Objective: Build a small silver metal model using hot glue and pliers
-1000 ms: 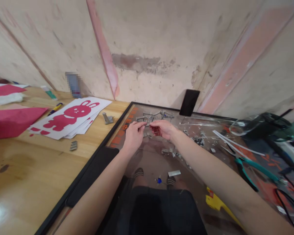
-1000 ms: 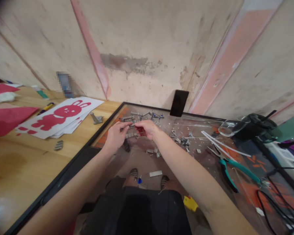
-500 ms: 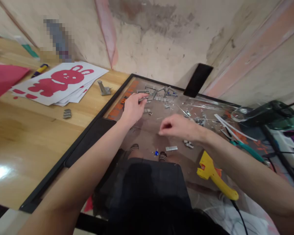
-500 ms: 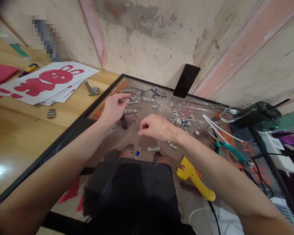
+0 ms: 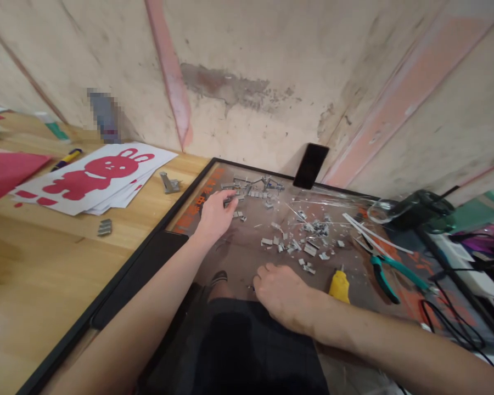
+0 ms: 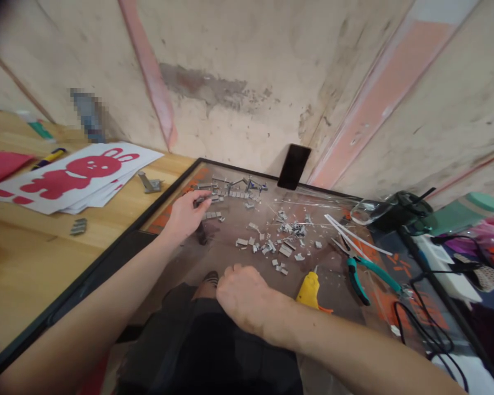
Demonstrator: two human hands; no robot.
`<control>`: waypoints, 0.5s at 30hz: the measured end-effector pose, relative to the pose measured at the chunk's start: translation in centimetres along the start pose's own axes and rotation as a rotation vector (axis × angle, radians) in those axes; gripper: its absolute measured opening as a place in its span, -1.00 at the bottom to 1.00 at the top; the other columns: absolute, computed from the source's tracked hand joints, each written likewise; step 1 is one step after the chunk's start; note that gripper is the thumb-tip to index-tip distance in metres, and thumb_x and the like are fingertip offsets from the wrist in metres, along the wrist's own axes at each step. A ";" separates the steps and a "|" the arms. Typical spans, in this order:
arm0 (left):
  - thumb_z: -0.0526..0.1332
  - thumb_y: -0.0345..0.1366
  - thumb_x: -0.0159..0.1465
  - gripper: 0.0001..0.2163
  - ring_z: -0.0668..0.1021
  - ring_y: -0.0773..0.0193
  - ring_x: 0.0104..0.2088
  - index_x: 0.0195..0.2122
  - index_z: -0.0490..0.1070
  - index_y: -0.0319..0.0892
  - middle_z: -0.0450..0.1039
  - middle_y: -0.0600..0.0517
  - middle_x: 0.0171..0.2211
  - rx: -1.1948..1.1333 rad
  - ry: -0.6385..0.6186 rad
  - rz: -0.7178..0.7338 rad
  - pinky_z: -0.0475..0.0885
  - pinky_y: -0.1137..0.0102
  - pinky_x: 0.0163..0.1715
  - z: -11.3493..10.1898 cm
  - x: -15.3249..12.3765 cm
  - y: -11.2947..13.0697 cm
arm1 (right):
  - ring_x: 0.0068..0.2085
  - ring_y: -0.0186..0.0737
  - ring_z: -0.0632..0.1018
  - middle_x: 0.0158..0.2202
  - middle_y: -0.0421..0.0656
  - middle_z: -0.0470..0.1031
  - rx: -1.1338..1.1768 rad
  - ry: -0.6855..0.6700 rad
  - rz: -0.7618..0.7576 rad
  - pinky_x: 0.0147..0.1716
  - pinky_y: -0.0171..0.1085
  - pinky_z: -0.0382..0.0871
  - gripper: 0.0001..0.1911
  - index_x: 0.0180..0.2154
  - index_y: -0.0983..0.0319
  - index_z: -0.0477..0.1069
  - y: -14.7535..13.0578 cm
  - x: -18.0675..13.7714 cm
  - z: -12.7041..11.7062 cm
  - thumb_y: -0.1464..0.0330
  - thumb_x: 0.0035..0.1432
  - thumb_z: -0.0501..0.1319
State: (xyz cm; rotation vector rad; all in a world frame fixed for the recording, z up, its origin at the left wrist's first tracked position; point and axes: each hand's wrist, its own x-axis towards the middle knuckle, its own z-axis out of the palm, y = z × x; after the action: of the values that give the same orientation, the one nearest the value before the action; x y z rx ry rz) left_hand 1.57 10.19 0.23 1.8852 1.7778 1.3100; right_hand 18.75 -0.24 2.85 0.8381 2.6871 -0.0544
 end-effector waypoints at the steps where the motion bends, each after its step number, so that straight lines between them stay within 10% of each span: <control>1: 0.10 -0.30 0.17 -0.74 0.52 0.11 -0.21 -0.16 0.45 -0.25 0.50 -0.13 -0.21 0.005 -0.006 -0.008 0.37 0.20 -0.12 0.0 0.0 0.0 | -0.36 -0.08 0.49 -0.37 0.06 0.51 -0.002 0.003 -0.001 -0.47 -0.20 0.36 -0.81 -0.41 0.35 0.46 -0.1 0.0 0.2 0.61 -0.09 0.12; 8: 0.10 -0.33 0.17 -0.73 0.50 0.08 -0.16 -0.14 0.45 -0.26 0.48 -0.16 -0.17 0.027 -0.014 -0.022 0.36 0.19 -0.10 0.1 0.0 -0.2 | -0.36 -0.09 0.51 -0.39 0.01 0.53 0.125 0.036 -0.001 -0.45 -0.23 0.34 -0.87 -0.42 0.34 0.47 1.8 0.3 -0.4 0.55 -0.10 0.19; 15: 0.08 -0.33 0.17 -0.73 0.50 0.13 -0.17 -0.15 0.45 -0.25 0.50 -0.12 -0.19 0.019 -0.004 0.001 0.36 0.24 -0.10 0.1 0.0 -0.3 | -0.24 -0.23 0.50 -0.19 -0.12 0.45 0.381 0.210 0.354 -0.28 -0.16 0.41 -0.79 -0.16 0.30 0.36 8.6 5.6 -2.5 0.33 0.20 0.12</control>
State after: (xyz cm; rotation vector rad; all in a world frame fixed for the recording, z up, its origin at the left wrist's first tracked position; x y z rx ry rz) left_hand 1.47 10.27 -0.07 1.8976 1.7936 1.2932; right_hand 18.44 10.26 3.92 1.4991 2.7125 -0.4279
